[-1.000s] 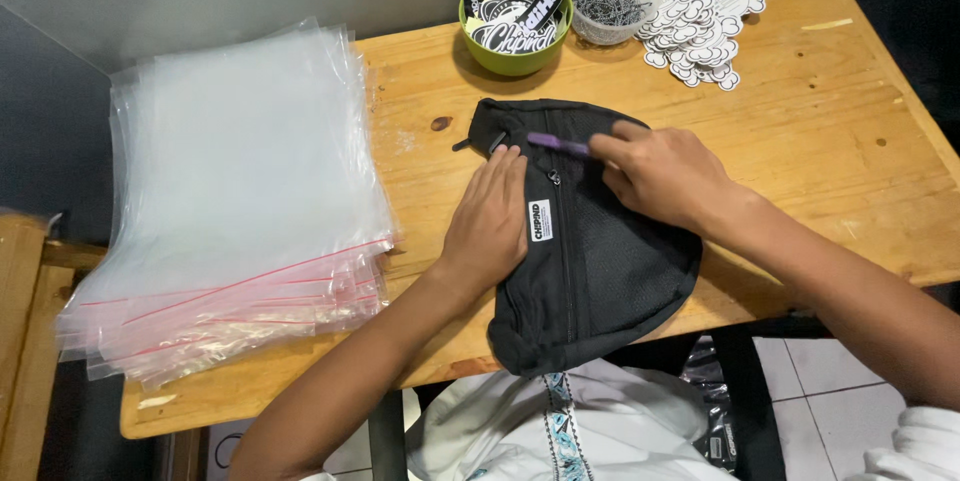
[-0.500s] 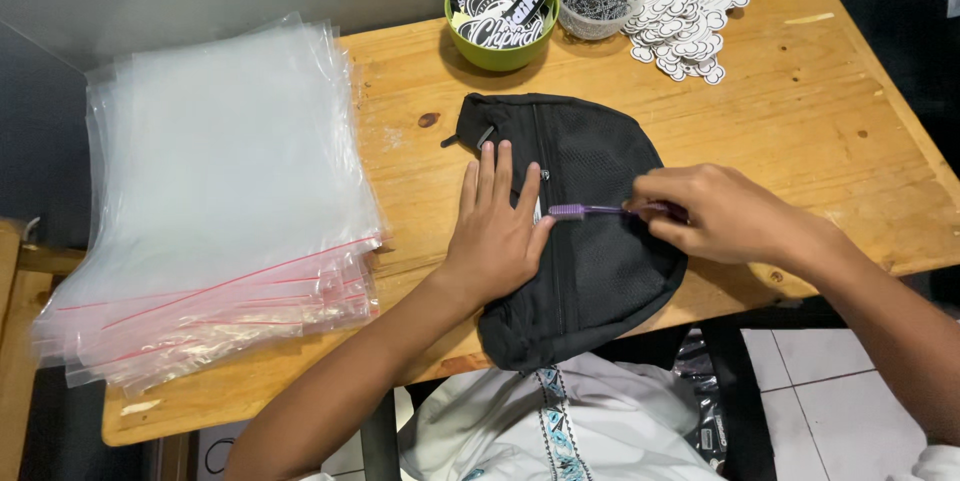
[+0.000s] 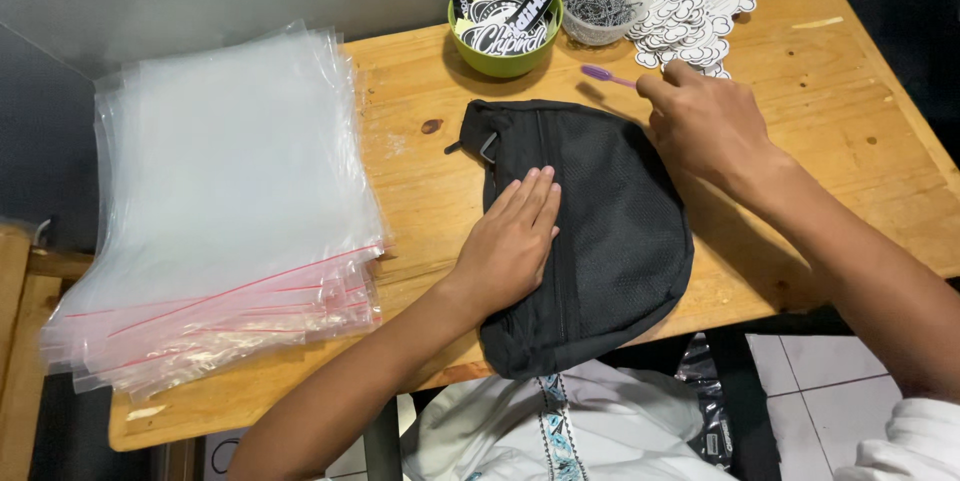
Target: The person cleans a black bag using a purple toothbrush, scrubbing the surface and seams. They then pick up a sticker and attach it to the bag.
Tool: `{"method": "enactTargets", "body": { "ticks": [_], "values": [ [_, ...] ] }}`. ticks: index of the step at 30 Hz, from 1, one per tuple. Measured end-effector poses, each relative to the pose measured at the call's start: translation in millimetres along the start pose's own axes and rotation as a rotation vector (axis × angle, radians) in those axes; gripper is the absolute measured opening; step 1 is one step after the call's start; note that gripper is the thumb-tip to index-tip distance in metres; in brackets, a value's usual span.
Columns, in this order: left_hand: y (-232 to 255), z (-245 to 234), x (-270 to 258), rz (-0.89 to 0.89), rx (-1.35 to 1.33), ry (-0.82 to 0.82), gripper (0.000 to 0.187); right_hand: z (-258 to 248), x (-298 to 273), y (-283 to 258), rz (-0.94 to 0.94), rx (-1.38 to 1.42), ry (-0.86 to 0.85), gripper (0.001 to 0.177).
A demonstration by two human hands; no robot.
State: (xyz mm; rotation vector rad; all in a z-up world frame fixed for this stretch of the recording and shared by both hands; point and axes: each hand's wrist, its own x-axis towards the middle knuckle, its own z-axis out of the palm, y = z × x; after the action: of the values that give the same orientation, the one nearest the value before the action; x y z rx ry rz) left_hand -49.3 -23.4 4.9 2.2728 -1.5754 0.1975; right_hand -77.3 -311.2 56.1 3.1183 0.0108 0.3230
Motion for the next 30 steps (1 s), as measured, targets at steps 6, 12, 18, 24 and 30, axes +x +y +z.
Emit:
{"method": "enactTargets", "body": {
  "ticks": [6, 12, 18, 24, 30],
  "values": [
    [1, -3, 0, 0.012, 0.018, 0.001, 0.046, -12, -26, -8, 0.014, 0.341, -0.102, 0.023],
    [-6, 8, -1, 0.083, 0.166, 0.092, 0.046, -42, -84, -10, 0.123, 0.113, -0.17, 0.004],
    [-3, 8, 0, 0.079, 0.205, 0.068, 0.047, -53, -171, -11, 0.237, 0.337, -0.282, 0.004],
    [-3, -3, 16, 0.112, 0.221, -0.012, 0.053, -74, -228, -6, 0.446, 0.699, -0.256, 0.009],
    [33, -23, 84, 0.298, 0.036, 0.086, 0.032, -71, -234, 3, 0.624, 0.745, -0.012, 0.013]
  ]
}}
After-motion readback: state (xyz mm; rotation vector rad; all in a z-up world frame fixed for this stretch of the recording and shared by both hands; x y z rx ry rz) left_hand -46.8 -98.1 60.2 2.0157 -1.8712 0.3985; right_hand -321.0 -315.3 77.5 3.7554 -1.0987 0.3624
